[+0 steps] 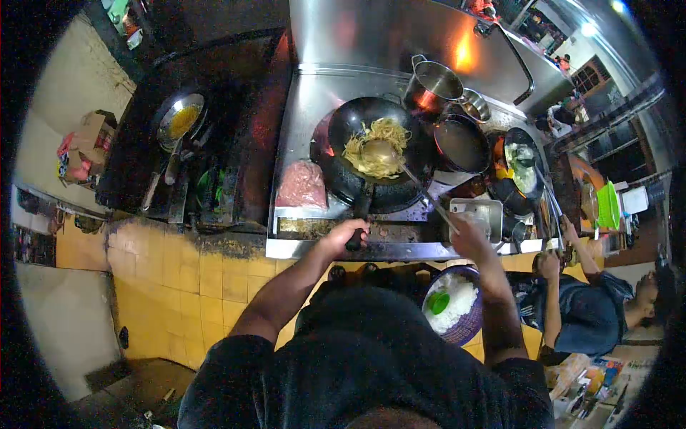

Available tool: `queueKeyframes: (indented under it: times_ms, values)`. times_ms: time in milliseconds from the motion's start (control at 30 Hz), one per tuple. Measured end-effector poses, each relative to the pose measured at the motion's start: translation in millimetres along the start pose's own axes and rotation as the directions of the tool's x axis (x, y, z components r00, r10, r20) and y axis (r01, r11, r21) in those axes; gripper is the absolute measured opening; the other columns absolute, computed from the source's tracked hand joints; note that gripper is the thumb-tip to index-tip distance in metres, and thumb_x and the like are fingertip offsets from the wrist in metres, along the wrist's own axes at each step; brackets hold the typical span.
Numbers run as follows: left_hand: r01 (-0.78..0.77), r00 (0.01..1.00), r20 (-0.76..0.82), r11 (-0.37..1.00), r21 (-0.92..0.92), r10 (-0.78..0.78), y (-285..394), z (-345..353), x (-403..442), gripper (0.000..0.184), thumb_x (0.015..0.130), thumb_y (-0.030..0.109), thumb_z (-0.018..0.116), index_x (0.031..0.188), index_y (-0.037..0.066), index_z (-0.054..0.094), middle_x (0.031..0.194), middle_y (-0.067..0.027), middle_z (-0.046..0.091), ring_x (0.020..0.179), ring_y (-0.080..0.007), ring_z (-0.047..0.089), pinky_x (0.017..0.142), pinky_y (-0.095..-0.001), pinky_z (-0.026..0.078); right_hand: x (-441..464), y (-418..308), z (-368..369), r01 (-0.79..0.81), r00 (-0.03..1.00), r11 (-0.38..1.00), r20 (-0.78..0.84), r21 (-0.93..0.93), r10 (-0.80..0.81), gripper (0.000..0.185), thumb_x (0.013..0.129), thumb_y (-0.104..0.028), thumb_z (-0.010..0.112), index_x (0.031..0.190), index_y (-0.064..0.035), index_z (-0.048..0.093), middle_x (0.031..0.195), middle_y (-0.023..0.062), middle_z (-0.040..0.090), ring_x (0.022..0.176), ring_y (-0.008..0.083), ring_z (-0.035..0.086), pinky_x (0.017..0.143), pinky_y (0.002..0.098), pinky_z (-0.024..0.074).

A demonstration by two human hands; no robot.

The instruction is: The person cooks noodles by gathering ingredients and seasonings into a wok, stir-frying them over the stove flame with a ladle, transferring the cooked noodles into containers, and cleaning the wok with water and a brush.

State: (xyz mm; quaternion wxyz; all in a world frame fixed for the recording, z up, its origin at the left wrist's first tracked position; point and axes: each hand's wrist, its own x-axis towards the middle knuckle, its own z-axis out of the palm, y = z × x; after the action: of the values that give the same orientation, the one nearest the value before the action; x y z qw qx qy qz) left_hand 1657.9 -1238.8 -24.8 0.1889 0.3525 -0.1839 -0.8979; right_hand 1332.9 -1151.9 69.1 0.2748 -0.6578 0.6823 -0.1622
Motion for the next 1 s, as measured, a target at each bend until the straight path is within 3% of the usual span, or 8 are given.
queueKeyframes:
  times_ms: [133,400,600,667,700,733,767,1000]
  values:
    - [0.145,0.988,0.037,0.982,0.118,-0.151,8.9,5.4,-6.4,0.013,0.085,0.018,0.056,0.075,0.010,0.052,0.063,-0.0011,0.052,0.054,-0.0140,0.052,0.051,-0.0297,0.044,34.7,-69.2,14.7,-0.208,0.978,0.878,-0.073,-0.430,0.196,0.047,0.082,-0.014,0.052,0.128,-0.0134,0.052,0.090,0.0261,0.064,0.086,0.0408,0.063,0.073,0.0455,0.0497]
    - [0.089,0.988,0.143,0.965,-0.246,-0.055,-3.0,-2.0,-15.8,0.014,0.086,0.021,0.059,0.082,0.009,0.054,0.064,-0.0023,0.053,0.055,-0.0137,0.051,0.050,-0.0282,0.042,-19.0,-12.7,-27.1,0.111,0.993,0.973,-0.010,-0.201,-0.115,0.055,0.080,-0.010,0.058,0.134,-0.0133,0.049,0.105,0.0242,0.063,0.094,0.0370,0.063,0.082,0.0410,0.0490]
    - [-0.153,0.986,0.115,0.934,0.324,0.121,-100.7,-16.0,-73.9,0.021,0.085,0.025,0.060,0.097,0.008,0.056,0.064,-0.0038,0.056,0.058,-0.0170,0.056,0.054,-0.0314,0.046,-82.4,-122.4,-105.3,0.005,1.000,0.945,-0.022,-0.328,-0.013,0.060,0.076,-0.001,0.055,0.136,-0.0087,0.047,0.104,0.0254,0.061,0.087,0.0405,0.060,0.078,0.0459,0.0461]
    - [-0.071,0.995,0.081,0.987,0.144,0.060,-45.3,21.4,-88.2,0.015,0.086,0.021,0.059,0.092,0.007,0.057,0.066,-0.0033,0.057,0.061,-0.0160,0.056,0.055,-0.0312,0.047,-100.6,-137.0,-121.6,-0.052,0.980,0.925,0.161,-0.377,0.120,0.062,0.077,-0.001,0.054,0.137,-0.0101,0.045,0.110,0.0236,0.060,0.089,0.0392,0.061,0.079,0.0459,0.0461]
    - [-0.369,0.902,0.354,0.863,0.345,0.245,-26.4,3.4,-52.2,0.007,0.086,0.014,0.058,0.086,0.007,0.057,0.069,-0.0022,0.057,0.062,-0.0126,0.055,0.053,-0.0275,0.045,-108.0,-110.9,-104.0,0.046,0.993,0.943,0.119,-0.330,-0.007,0.062,0.077,0.001,0.054,0.137,-0.0105,0.046,0.114,0.0218,0.060,0.091,0.0384,0.061,0.081,0.0458,0.0468]
    - [0.129,0.963,0.267,0.911,-0.391,-0.022,-0.3,34.5,-59.0,0.005,0.086,0.010,0.057,0.083,0.007,0.054,0.070,-0.0017,0.055,0.061,-0.0103,0.054,0.053,-0.0238,0.044,-105.2,-92.2,-87.6,0.019,0.993,0.946,0.120,-0.322,0.021,0.062,0.078,0.000,0.052,0.139,-0.0116,0.043,0.109,0.0211,0.063,0.093,0.0380,0.061,0.082,0.0461,0.0479]
    - [0.151,0.987,0.122,0.873,-0.463,-0.106,24.5,58.2,-62.4,0.006,0.087,0.008,0.056,0.081,0.007,0.053,0.072,-0.0020,0.054,0.060,-0.0103,0.053,0.054,-0.0220,0.043,-98.5,-92.1,-71.7,-0.069,0.987,0.933,0.111,-0.352,0.114,0.062,0.079,-0.001,0.051,0.140,-0.0124,0.042,0.104,0.0216,0.063,0.093,0.0381,0.061,0.081,0.0462,0.0482]
    - [-0.090,0.994,0.068,0.986,0.138,0.081,-68.7,48.1,-102.5,0.013,0.083,0.014,0.058,0.092,0.009,0.049,0.061,-0.0060,0.051,0.053,-0.0189,0.053,0.048,-0.0326,0.045,-97.9,-144.9,-92.0,0.002,0.990,0.889,0.126,-0.458,0.062,0.066,0.079,-0.005,0.052,0.141,-0.0208,0.039,0.086,0.0222,0.063,0.086,0.0385,0.062,0.074,0.0464,0.0486]
